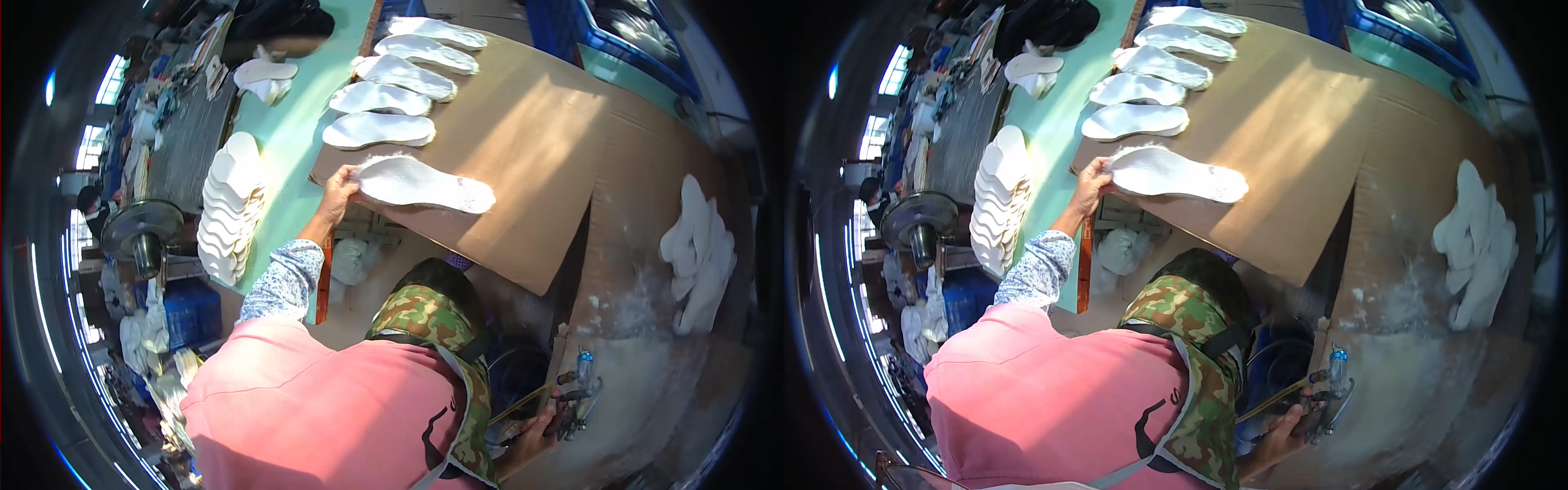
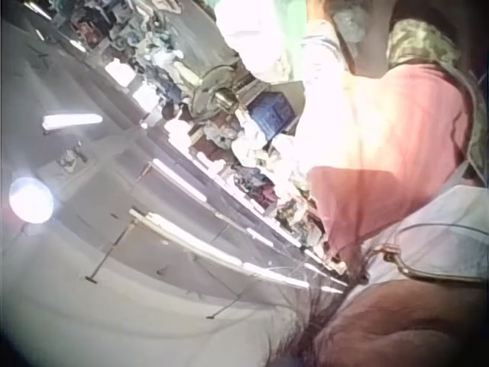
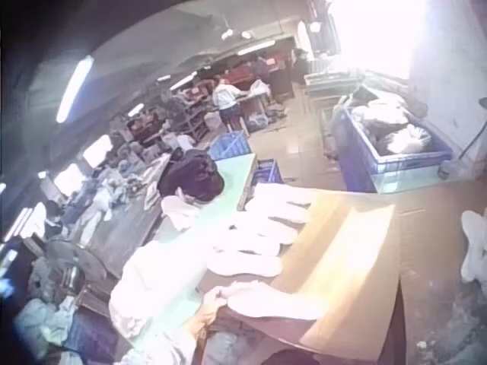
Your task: Applying adhesive to shoe insoles using a spray gun and organizing them on cardboard.
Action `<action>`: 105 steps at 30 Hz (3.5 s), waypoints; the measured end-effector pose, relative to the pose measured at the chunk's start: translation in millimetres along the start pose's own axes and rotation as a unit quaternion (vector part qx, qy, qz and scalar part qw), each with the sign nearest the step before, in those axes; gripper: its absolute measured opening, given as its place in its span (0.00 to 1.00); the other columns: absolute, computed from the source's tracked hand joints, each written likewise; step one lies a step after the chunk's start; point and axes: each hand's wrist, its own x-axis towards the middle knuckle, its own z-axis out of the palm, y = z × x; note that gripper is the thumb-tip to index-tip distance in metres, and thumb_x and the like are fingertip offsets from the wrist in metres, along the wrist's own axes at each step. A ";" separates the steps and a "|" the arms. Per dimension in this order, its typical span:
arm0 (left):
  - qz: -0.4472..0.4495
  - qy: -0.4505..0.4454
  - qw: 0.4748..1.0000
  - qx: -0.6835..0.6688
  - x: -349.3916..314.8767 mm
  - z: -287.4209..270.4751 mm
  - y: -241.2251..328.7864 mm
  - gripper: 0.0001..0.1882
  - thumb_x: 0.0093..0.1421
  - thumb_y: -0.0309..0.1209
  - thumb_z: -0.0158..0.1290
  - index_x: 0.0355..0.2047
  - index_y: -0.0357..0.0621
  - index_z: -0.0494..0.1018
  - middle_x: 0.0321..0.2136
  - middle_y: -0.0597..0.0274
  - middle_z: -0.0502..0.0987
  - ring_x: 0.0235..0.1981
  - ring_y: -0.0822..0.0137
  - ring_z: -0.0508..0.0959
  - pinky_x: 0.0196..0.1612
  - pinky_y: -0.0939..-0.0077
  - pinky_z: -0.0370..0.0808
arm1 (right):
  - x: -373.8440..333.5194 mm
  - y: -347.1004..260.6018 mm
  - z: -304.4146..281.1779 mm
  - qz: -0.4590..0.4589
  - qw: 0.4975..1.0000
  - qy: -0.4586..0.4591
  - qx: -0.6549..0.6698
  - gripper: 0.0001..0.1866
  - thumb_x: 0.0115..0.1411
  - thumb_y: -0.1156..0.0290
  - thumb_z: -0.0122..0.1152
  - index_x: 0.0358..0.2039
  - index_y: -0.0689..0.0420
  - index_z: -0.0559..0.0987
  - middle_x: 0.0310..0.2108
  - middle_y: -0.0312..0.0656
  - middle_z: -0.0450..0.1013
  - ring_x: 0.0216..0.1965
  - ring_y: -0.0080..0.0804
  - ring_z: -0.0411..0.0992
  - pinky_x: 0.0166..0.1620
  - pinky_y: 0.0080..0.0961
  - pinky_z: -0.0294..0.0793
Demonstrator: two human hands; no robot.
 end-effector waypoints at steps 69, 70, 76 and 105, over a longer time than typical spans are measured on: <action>0.673 -0.549 0.365 0.336 63.6 854.2 -15.9 0.11 0.55 0.26 0.47 0.39 0.41 0.69 0.35 0.51 0.74 0.40 0.48 0.74 0.45 0.56 0.69 | 13.9 66.7 -2.8 0.237 0.910 0.316 0.127 0.08 0.56 0.72 0.59 0.35 0.63 0.78 0.18 0.33 0.66 0.21 0.20 0.62 0.24 0.24 0.63; 0.646 -0.602 0.406 0.237 38.5 848.5 -2.4 0.09 0.58 0.29 0.46 0.38 0.40 0.69 0.34 0.48 0.72 0.37 0.46 0.73 0.41 0.56 0.70 | 7.7 75.6 -4.6 0.237 0.914 0.310 0.116 0.07 0.56 0.73 0.59 0.34 0.63 0.78 0.18 0.33 0.66 0.21 0.21 0.62 0.24 0.25 0.63; 0.689 -0.645 0.265 0.197 -159.2 769.5 74.3 0.09 0.58 0.22 0.46 0.40 0.41 0.67 0.35 0.52 0.68 0.38 0.49 0.72 0.38 0.60 0.70 | -34.1 88.9 -22.4 0.181 0.891 0.387 0.151 0.06 0.58 0.74 0.58 0.35 0.61 0.78 0.17 0.30 0.63 0.20 0.17 0.57 0.22 0.21 0.58; 0.483 -0.637 0.511 0.316 -173.9 494.6 -130.7 0.12 0.52 0.22 0.47 0.37 0.44 0.71 0.38 0.54 0.68 0.42 0.54 0.68 0.43 0.62 0.63 | -41.5 90.0 -21.9 0.140 0.951 0.260 0.089 0.19 0.58 0.70 0.62 0.48 0.62 0.74 0.30 0.40 0.73 0.29 0.25 0.69 0.36 0.22 0.70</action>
